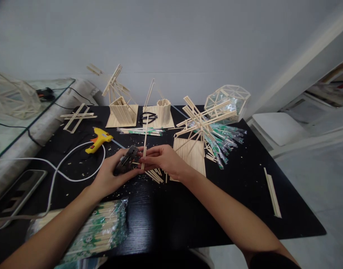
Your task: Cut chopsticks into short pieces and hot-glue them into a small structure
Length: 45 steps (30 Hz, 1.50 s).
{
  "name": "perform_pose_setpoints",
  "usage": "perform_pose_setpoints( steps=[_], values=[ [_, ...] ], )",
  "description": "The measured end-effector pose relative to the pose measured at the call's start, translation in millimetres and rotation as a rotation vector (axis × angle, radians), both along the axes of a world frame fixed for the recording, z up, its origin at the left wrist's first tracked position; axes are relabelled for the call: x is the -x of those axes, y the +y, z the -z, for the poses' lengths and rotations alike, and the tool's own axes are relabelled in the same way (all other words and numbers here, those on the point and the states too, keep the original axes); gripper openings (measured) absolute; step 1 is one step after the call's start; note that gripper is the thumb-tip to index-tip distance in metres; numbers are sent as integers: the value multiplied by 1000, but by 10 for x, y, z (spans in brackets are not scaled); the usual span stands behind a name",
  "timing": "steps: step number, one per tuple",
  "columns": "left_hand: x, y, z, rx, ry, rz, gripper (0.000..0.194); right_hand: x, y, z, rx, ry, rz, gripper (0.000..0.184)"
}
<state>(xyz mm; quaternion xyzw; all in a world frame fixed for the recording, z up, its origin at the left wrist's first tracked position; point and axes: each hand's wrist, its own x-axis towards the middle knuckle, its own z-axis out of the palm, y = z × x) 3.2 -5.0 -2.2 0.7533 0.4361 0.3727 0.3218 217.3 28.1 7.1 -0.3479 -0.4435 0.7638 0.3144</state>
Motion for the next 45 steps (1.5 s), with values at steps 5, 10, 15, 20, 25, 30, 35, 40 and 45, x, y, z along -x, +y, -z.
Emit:
perform_pose_setpoints(
  steps=[5, 10, 15, 20, 25, 30, 35, 40, 45],
  values=[
    [4, -9, 7, 13, 12, 23, 48, 10, -5, 5, -44, -13, 26, 23],
    [-14, -5, -3, 31, -31, -12, 46, 16, 13, 33, -143, -63, 88, 21],
    [10, 38, -29, -21, 95, -276, 21, -6, 36, 61, -410, -295, 294, 9],
    [57, 89, -41, -94, 449, -462, 29, -17, 18, 50, -765, -537, 365, 2],
    [58, 107, -12, -116, 655, -477, 36, -8, -8, 46, -892, -624, 385, 5],
    [39, 87, 22, -123, 703, -388, 37, 1, -12, 98, -1060, -714, 378, 10],
    [11, 48, -28, -61, 753, -337, 27, -15, -14, 131, -1177, -838, 353, 15],
    [-36, 14, -90, 12, 833, -311, 20, -17, -40, 119, -1158, -951, 286, 22],
    [-81, -16, -99, 60, 901, -324, 22, -3, -57, 106, -1130, -975, 260, 23]
  ],
)
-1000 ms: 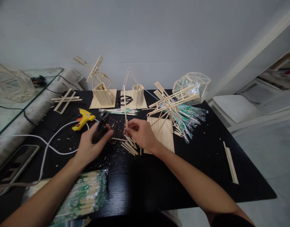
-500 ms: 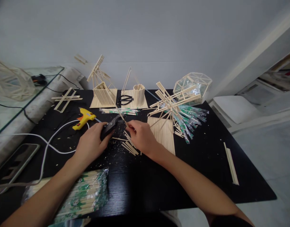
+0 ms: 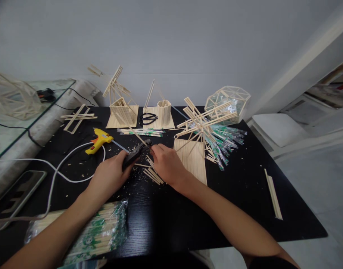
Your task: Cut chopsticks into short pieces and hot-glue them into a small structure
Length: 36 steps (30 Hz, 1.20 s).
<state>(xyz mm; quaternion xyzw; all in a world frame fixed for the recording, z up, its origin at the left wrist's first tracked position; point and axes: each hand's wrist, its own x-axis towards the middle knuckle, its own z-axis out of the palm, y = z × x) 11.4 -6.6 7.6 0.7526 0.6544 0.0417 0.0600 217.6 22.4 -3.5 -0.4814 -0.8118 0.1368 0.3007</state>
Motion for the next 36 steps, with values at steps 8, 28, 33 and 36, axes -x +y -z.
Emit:
perform_pose_setpoints(
  steps=[8, 28, 33, 36],
  values=[
    [-15, -7, -8, 63, 64, -14, 17, 14, -8, -38, 45, 10, -2, 21],
    [126, 133, 17, -43, -245, -92, 37, -258, 284, -41, 353, 14, 26, 4],
    [105, 92, -37, -34, -379, 33, 36, -214, 210, 82, 366, -39, 61, 9],
    [104, 79, -62, -37, -431, 59, 42, -215, 197, 10, 372, -24, 52, 8]
  ],
)
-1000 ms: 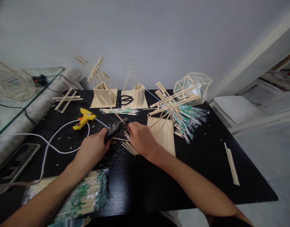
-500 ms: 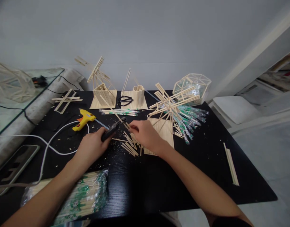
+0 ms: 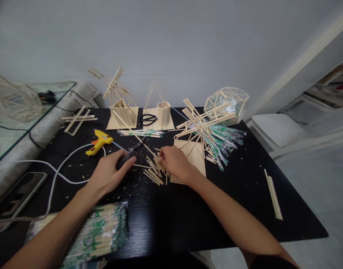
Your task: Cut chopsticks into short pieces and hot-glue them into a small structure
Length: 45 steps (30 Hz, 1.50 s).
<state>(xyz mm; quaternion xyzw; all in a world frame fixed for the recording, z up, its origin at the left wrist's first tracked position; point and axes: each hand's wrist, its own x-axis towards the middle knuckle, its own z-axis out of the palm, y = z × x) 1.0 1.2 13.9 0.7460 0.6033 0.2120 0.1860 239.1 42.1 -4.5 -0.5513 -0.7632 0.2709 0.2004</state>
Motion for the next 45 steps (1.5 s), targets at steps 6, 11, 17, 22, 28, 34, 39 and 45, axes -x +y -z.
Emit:
perform_pose_setpoints(
  steps=[6, 11, 17, 22, 28, 34, 39, 45],
  values=[
    [7, 5, 11, 23, -14, 19, 51, 30, -4, -287, 169, 399, -22, 17],
    [26, 9, 28, 35, -50, 53, 47, 112, -76, -291, 303, 617, -36, 10],
    [48, 38, 63, 33, -48, 105, 45, 154, -120, -258, 53, 580, 44, 13],
    [53, 53, 96, 47, -37, 79, 46, 151, -124, -256, -22, 557, 75, 11],
    [30, 22, 26, 59, -2, 40, 51, 168, -130, -231, -16, 613, 76, 10],
    [41, 2, 12, 31, 4, -32, 56, 192, -170, -261, -125, 548, 49, 9],
    [37, 6, 44, 10, 68, -49, 60, 188, -196, -263, -147, 507, 45, 12],
    [42, 1, 68, 3, 127, -39, 62, 163, -191, -281, -54, 534, 6, 17]
  ],
)
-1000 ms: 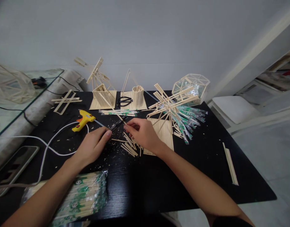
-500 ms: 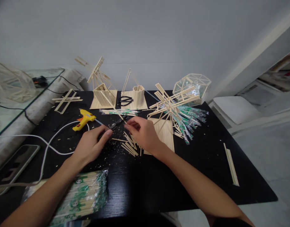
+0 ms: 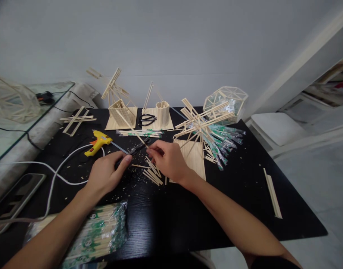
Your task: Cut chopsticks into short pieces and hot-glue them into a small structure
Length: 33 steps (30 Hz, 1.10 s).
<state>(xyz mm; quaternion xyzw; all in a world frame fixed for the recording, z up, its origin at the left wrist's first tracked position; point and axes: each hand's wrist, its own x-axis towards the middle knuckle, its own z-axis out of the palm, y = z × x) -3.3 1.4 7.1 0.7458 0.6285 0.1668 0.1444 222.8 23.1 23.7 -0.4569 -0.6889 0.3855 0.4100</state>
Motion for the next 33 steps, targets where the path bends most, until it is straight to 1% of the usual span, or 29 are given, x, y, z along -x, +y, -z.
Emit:
perform_pose_setpoints(
  steps=[5, 11, 15, 19, 22, 26, 29, 30, 33],
  values=[
    [11, -11, 11, -24, -26, -1, 63, -5, 26, -6, 113, 145, -59, 18],
    [19, -17, 28, -46, -42, 26, 60, -69, 110, -17, 285, 311, -230, 22],
    [13, -28, -8, -57, -48, 51, 59, -99, 137, -41, 374, 365, -300, 28],
    [0, -44, -69, -33, -28, 60, 59, -106, 134, -70, 432, 373, -308, 32],
    [-8, -39, -90, -4, -15, 58, 60, -132, 156, -89, 490, 324, -306, 32],
    [-22, -15, -70, 18, 49, 81, 62, -221, 216, -158, 521, 155, -281, 35],
    [-41, -13, -41, 32, 109, 143, 62, -271, 226, -224, 556, 130, -256, 43],
    [-50, -19, -34, 34, 119, 166, 61, -275, 219, -237, 577, 136, -257, 41],
    [-84, -52, -23, 51, 127, 218, 60, -256, 181, -231, 645, 149, -266, 27]
  ],
)
